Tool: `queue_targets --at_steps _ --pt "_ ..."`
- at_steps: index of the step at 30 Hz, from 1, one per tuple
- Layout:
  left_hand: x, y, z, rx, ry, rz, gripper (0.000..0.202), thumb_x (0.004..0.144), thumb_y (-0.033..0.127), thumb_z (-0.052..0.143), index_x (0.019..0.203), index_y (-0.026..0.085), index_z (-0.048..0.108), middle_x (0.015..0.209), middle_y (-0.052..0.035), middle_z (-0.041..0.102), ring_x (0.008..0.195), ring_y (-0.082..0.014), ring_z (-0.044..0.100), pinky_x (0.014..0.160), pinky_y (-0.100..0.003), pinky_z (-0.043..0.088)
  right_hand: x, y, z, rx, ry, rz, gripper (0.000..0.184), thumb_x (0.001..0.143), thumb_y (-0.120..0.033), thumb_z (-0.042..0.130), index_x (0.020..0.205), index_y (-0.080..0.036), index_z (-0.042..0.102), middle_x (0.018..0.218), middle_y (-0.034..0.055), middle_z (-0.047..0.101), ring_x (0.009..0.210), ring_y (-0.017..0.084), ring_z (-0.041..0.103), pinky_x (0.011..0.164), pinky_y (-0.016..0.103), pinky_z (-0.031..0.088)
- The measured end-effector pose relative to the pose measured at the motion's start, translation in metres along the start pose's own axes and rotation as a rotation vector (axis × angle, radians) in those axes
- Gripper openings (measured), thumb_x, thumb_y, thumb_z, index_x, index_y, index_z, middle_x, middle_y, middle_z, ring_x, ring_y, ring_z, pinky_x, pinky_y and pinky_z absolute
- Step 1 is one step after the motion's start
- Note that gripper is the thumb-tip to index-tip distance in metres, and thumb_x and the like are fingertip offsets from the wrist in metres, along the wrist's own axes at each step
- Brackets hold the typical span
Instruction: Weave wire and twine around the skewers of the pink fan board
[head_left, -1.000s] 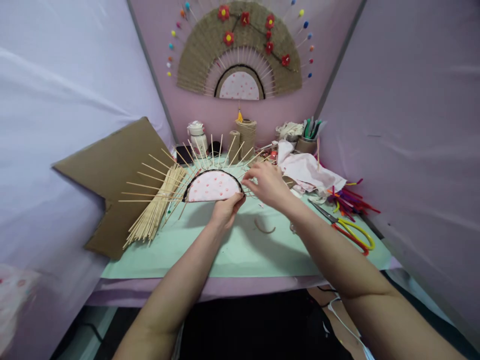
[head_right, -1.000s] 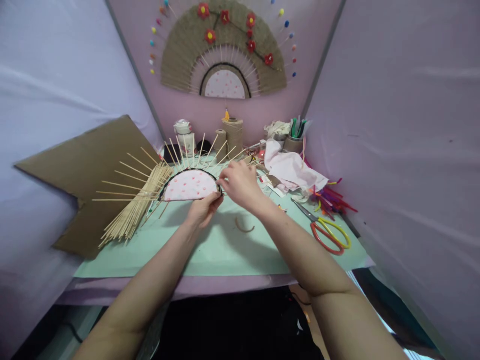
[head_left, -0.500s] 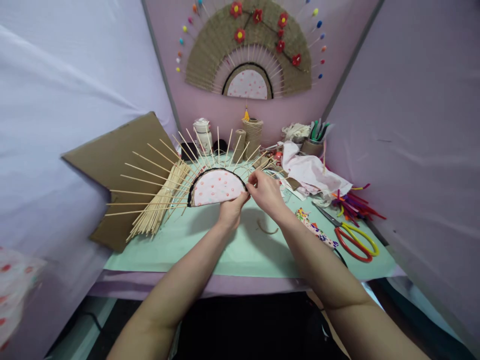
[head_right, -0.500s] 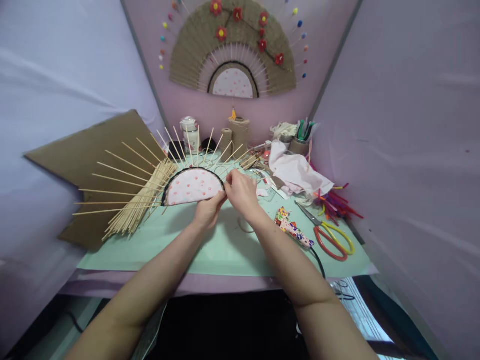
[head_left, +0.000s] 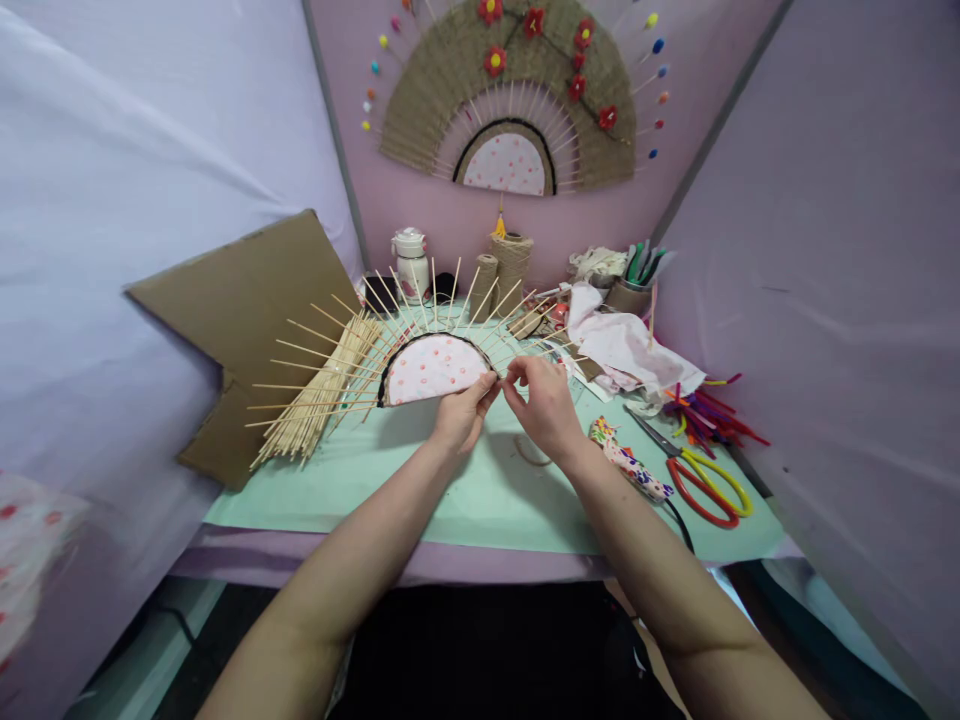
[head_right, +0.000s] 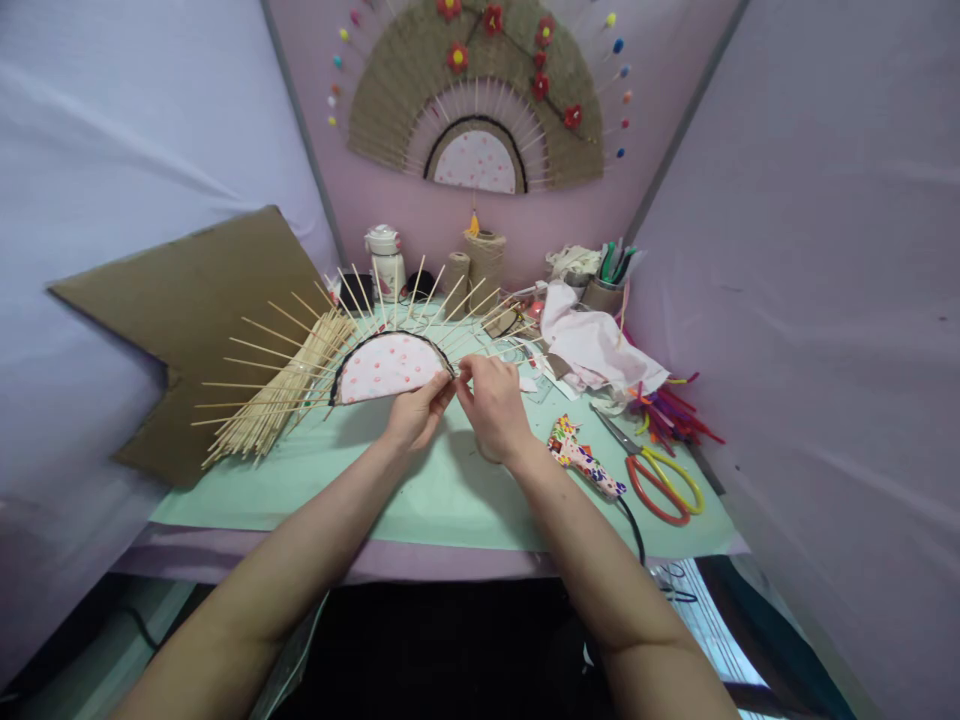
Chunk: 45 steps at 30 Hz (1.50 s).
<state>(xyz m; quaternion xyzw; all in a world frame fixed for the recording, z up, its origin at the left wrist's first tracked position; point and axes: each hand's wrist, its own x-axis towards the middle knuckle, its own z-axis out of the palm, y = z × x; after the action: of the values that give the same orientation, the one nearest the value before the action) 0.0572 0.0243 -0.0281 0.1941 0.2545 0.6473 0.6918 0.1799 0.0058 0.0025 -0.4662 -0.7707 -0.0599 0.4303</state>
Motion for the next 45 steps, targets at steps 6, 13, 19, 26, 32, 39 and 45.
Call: queue_targets --at_steps 6,13,19,26,32,39,45 --pt "-0.004 0.003 0.004 0.022 0.037 -0.013 0.012 0.057 0.009 0.077 0.062 0.010 0.066 0.065 -0.0013 0.066 0.069 -0.0094 0.060 0.077 -0.025 0.049 -0.015 0.005 0.014 -0.128 0.120 -0.162 0.003 0.090 -0.019 0.050 0.088 -0.019 0.049 0.080 0.0034 0.064 0.077 0.018 0.054 0.075 0.033 0.036" --pt "-0.003 0.005 0.004 0.015 0.048 -0.017 0.010 0.057 0.006 0.072 0.058 0.013 0.065 0.060 0.0019 0.064 0.065 -0.0074 0.056 0.073 -0.024 0.045 -0.022 0.002 0.017 -0.136 0.175 -0.162 0.005 0.089 -0.017 0.052 0.087 -0.021 0.049 0.078 0.0022 0.066 0.076 0.018 0.053 0.073 0.033 0.035" --pt "-0.006 0.010 0.006 0.016 -0.031 -0.042 0.013 0.058 0.010 0.076 0.065 0.013 0.066 0.066 0.0015 0.064 0.067 -0.0086 0.056 0.072 -0.025 0.043 -0.025 -0.003 0.015 -0.089 0.274 -0.175 0.011 0.085 -0.015 0.058 0.086 -0.022 0.049 0.079 0.0008 0.068 0.077 0.017 0.057 0.075 0.032 0.036" --pt "-0.009 0.008 0.006 0.005 -0.080 -0.041 0.018 0.056 0.011 0.079 0.064 0.014 0.063 0.063 0.0036 0.062 0.066 -0.0079 0.055 0.069 -0.023 0.043 -0.027 -0.007 0.013 -0.097 0.248 -0.130 0.008 0.086 -0.015 0.055 0.086 -0.023 0.052 0.084 0.0026 0.070 0.081 0.017 0.059 0.078 0.034 0.037" --pt "-0.004 0.007 0.003 0.018 -0.091 -0.078 0.009 0.061 0.008 0.073 0.061 0.010 0.064 0.062 0.0001 0.062 0.062 -0.0071 0.054 0.066 -0.022 0.042 -0.030 -0.006 0.014 -0.083 0.208 -0.102 0.009 0.086 -0.014 0.052 0.087 -0.022 0.053 0.086 0.0040 0.070 0.083 0.018 0.058 0.078 0.034 0.037" --pt "-0.007 0.024 0.005 -0.026 -0.153 -0.156 0.009 0.062 0.006 0.069 0.065 0.012 0.063 0.067 -0.0005 0.062 0.065 -0.0073 0.056 0.065 -0.021 0.045 -0.056 -0.018 -0.010 -0.008 0.186 -0.183 0.016 0.083 -0.011 0.055 0.093 -0.023 0.053 0.090 0.0050 0.068 0.084 0.018 0.060 0.077 0.034 0.044" --pt "-0.011 0.039 0.009 -0.063 -0.273 -0.237 0.027 0.057 0.001 0.071 0.078 0.017 0.064 0.072 0.0006 0.061 0.064 -0.0068 0.054 0.061 -0.019 0.044 -0.096 0.030 -0.073 -0.242 0.050 0.200 0.011 0.085 -0.022 0.051 0.094 -0.019 0.057 0.091 0.0108 0.063 0.089 0.025 0.056 0.083 0.040 0.043"
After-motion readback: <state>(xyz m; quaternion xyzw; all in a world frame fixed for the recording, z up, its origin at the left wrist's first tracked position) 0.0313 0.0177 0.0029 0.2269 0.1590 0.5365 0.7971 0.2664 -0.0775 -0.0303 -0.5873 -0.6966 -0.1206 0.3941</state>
